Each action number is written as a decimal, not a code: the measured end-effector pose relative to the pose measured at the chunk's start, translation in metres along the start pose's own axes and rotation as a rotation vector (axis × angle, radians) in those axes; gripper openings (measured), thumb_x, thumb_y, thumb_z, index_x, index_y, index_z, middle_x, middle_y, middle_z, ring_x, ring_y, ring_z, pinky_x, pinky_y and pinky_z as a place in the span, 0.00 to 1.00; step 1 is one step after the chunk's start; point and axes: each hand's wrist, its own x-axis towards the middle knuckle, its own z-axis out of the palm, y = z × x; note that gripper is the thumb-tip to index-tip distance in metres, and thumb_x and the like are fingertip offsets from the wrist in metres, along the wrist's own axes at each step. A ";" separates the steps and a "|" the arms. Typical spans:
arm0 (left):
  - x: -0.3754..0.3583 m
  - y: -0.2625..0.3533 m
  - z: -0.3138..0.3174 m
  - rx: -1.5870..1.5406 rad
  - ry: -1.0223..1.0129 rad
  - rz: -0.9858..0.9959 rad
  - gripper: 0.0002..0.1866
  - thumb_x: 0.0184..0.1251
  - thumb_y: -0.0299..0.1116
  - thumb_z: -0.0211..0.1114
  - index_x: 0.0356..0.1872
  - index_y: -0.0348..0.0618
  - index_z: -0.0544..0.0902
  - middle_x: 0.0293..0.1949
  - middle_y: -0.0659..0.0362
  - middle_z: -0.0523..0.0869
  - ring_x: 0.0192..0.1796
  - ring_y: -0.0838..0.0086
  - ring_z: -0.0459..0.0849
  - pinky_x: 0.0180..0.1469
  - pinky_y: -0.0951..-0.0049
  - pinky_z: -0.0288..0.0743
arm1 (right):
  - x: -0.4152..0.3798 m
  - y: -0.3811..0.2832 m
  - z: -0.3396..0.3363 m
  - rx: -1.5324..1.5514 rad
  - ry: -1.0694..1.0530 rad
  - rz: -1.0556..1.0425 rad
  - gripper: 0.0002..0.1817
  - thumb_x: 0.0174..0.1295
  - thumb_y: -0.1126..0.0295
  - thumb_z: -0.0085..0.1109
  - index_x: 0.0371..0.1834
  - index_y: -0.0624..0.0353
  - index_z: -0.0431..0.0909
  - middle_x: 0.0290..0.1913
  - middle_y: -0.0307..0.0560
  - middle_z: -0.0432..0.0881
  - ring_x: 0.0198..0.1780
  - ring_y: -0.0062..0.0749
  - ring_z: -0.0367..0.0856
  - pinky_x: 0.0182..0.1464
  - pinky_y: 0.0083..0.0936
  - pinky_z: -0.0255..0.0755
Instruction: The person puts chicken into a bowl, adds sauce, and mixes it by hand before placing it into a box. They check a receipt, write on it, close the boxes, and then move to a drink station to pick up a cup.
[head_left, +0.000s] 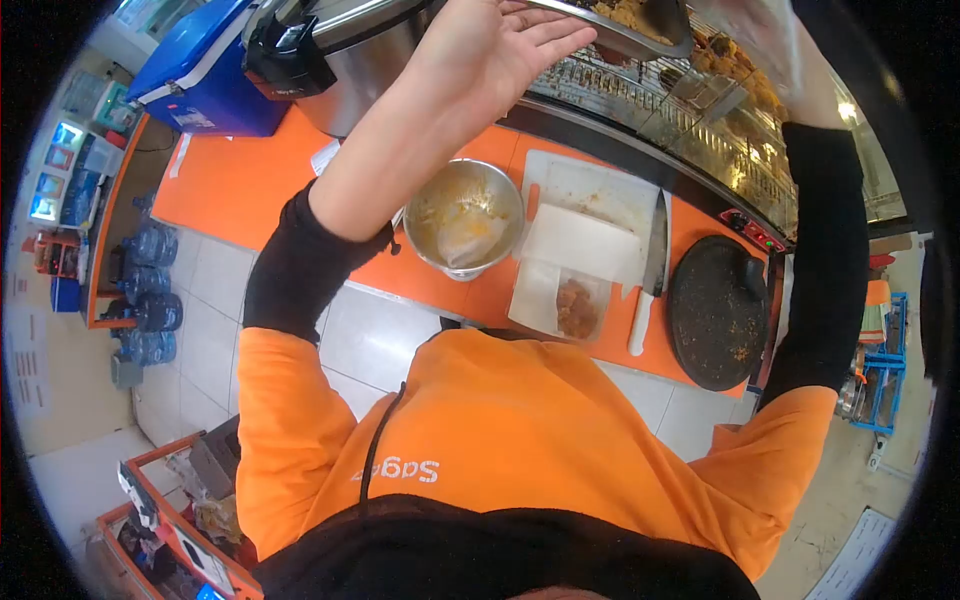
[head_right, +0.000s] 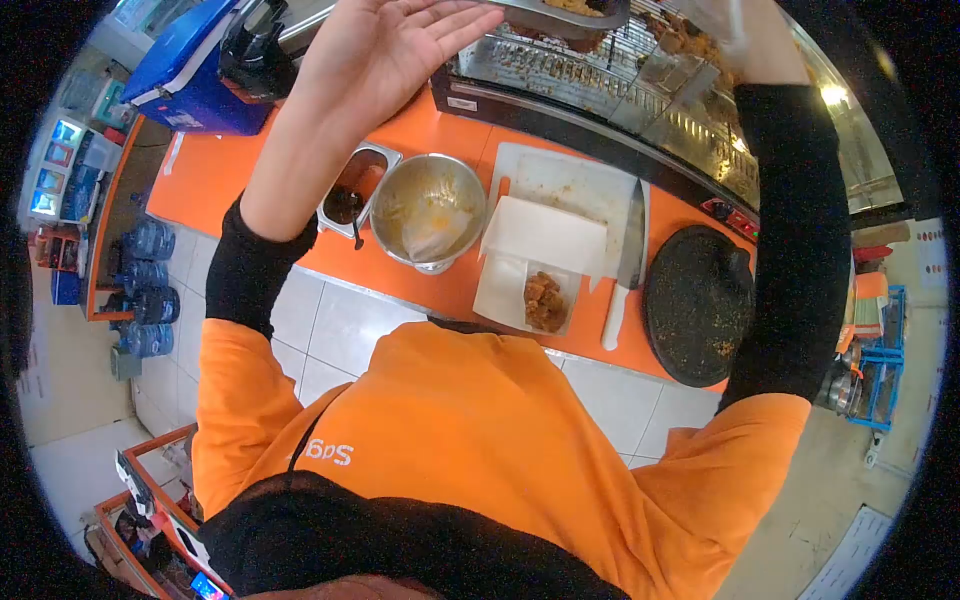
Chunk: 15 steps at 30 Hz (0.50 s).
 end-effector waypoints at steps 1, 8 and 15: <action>-0.002 -0.001 0.006 0.027 -0.010 0.014 0.25 0.65 0.27 0.48 0.56 0.22 0.51 0.62 0.36 0.53 0.67 0.50 0.56 0.68 0.58 0.59 | -0.009 -0.016 -0.003 0.129 -0.230 0.101 0.11 0.65 0.78 0.46 0.50 0.59 0.70 0.45 0.39 0.75 0.42 0.20 0.74 0.42 0.08 0.70; 0.039 0.009 -0.016 -0.072 0.026 -0.009 0.19 0.63 0.26 0.46 0.51 0.24 0.55 0.58 0.37 0.57 0.64 0.49 0.59 0.67 0.56 0.61 | -0.013 -0.032 0.018 0.278 -0.145 -0.181 0.12 0.65 0.65 0.52 0.50 0.52 0.71 0.57 0.51 0.69 0.54 0.35 0.72 0.54 0.24 0.71; 0.090 0.014 -0.028 -0.019 -0.063 0.027 0.15 0.59 0.28 0.51 0.44 0.29 0.63 0.54 0.39 0.63 0.61 0.51 0.63 0.67 0.56 0.59 | -0.091 -0.029 0.055 0.198 0.465 0.223 0.22 0.63 0.70 0.46 0.59 0.66 0.61 0.51 0.54 0.73 0.41 0.23 0.75 0.27 0.04 0.72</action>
